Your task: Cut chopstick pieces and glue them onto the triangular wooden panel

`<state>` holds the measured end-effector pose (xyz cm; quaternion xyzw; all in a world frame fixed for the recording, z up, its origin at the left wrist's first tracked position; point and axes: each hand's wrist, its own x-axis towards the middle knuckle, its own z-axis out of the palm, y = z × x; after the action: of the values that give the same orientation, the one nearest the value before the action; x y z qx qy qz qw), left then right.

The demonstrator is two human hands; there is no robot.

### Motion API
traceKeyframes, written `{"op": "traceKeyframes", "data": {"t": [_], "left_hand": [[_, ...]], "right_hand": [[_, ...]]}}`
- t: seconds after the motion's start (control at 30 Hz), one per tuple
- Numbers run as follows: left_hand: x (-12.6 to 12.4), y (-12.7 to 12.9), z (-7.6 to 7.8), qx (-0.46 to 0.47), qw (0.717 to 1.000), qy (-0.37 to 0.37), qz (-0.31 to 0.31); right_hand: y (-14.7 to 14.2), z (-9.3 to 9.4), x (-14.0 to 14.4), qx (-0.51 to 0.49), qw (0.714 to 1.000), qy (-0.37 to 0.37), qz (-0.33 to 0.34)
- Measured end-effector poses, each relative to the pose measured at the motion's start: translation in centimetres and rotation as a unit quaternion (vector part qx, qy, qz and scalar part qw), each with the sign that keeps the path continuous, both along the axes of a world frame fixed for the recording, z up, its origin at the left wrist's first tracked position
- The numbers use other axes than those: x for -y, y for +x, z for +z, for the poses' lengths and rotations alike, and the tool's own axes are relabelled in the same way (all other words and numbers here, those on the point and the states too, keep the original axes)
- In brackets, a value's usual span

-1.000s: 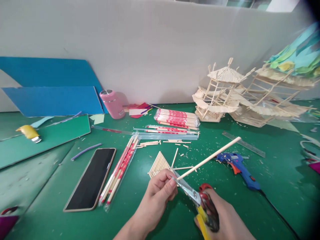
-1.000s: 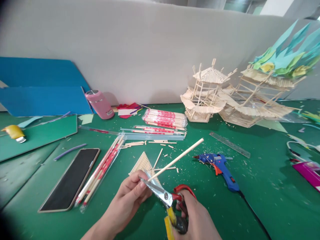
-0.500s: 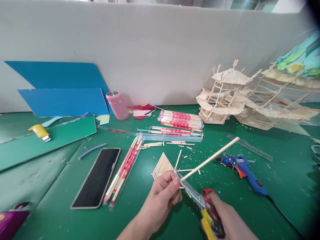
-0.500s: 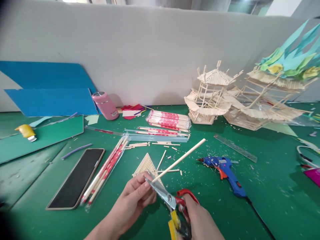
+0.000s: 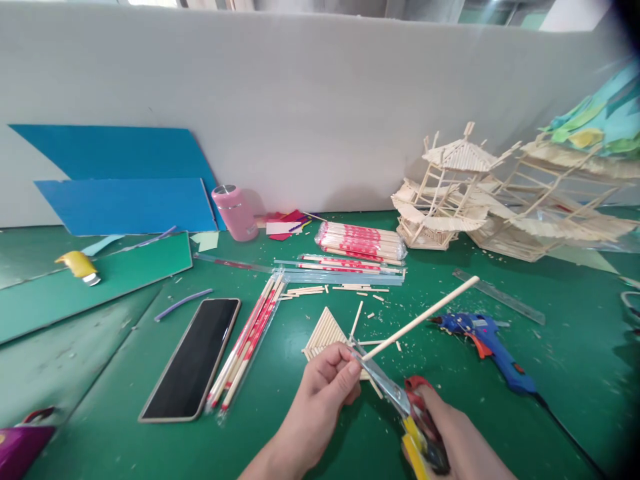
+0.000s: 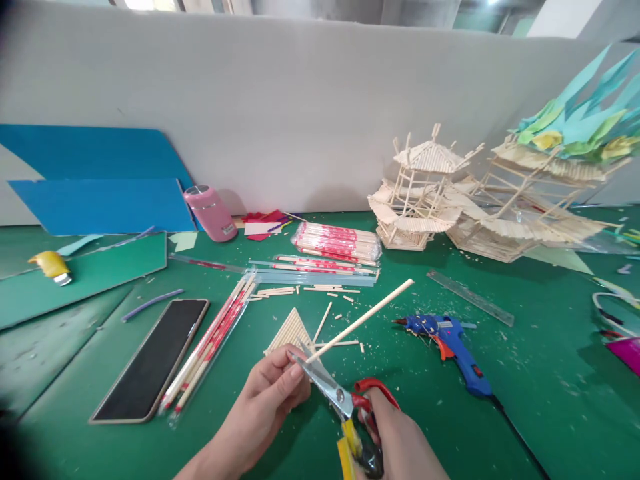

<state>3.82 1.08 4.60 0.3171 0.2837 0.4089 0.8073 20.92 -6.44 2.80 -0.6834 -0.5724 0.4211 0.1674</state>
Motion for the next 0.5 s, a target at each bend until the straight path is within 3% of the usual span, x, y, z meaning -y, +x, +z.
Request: {"op": "traceKeyframes", "data": {"t": [0.1, 0.3, 0.5], "left_hand": [[0.02, 0.00, 0.18, -0.003, 1.000, 0.008, 0.011], [0.01, -0.08, -0.07, 0.026, 0.999, -0.009, -0.040], [0.17, 0.00, -0.15, 0.010, 1.000, 0.016, 0.013]], "right_hand": [[-0.14, 0.23, -0.12, -0.008, 1.000, -0.003, -0.009], [-0.18, 0.60, 0.00, -0.021, 1.000, -0.004, -0.006], [-0.18, 0.33, 0.07, -0.014, 0.999, -0.005, -0.030]]}}
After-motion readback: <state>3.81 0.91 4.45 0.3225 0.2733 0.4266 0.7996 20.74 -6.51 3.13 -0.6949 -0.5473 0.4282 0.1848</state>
